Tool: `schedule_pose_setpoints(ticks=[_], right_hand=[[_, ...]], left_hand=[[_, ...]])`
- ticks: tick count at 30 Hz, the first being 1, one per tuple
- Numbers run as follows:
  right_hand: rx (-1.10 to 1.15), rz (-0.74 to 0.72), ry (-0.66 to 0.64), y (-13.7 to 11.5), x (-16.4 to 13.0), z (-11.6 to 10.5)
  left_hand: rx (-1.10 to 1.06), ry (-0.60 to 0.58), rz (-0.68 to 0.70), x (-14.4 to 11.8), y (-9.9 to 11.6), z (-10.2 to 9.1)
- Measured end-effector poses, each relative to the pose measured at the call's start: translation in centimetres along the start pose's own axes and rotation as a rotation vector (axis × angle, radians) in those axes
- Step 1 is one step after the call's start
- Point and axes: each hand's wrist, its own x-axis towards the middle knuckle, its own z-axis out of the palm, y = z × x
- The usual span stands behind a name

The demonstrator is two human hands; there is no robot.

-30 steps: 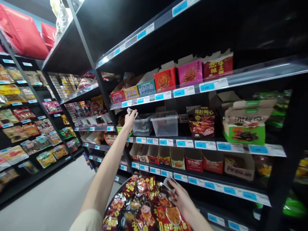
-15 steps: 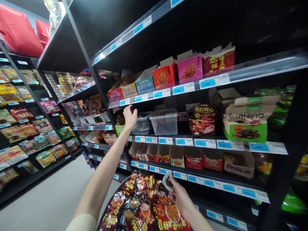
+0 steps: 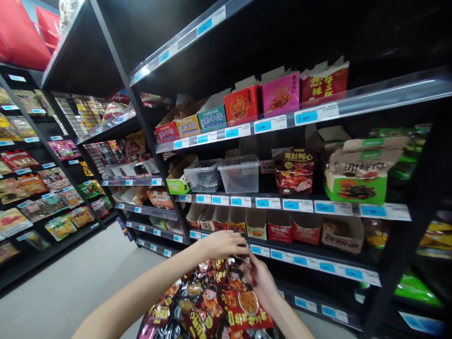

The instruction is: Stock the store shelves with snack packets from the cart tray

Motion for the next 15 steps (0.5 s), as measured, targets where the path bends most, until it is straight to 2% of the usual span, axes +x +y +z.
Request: schedule_pose_setpoints(ticks=[4, 7, 11, 15], right_hand=[[0.06, 0.027, -0.126, -0.8, -0.6, 0.8], [-0.033, 0.01, -0.147, -1.0, -0.6, 0.9], [-0.201, -0.004, -0.11, -0.4, -0.3, 0.6], [-0.241, -0.017, -0.116, -0.1, -0.4, 0.4]], left_hand=[[-0.134, 0.052, -0.078, -1.4, -1.1, -2.8], [-0.172, 0.233, -0.286, -2.3, -2.6, -5.7], [-0.203, 0.63, -0.671, -2.1, -7.8, -9.7], [-0.289, 0.872, -1.113, -1.2, -13.9, -12.9]])
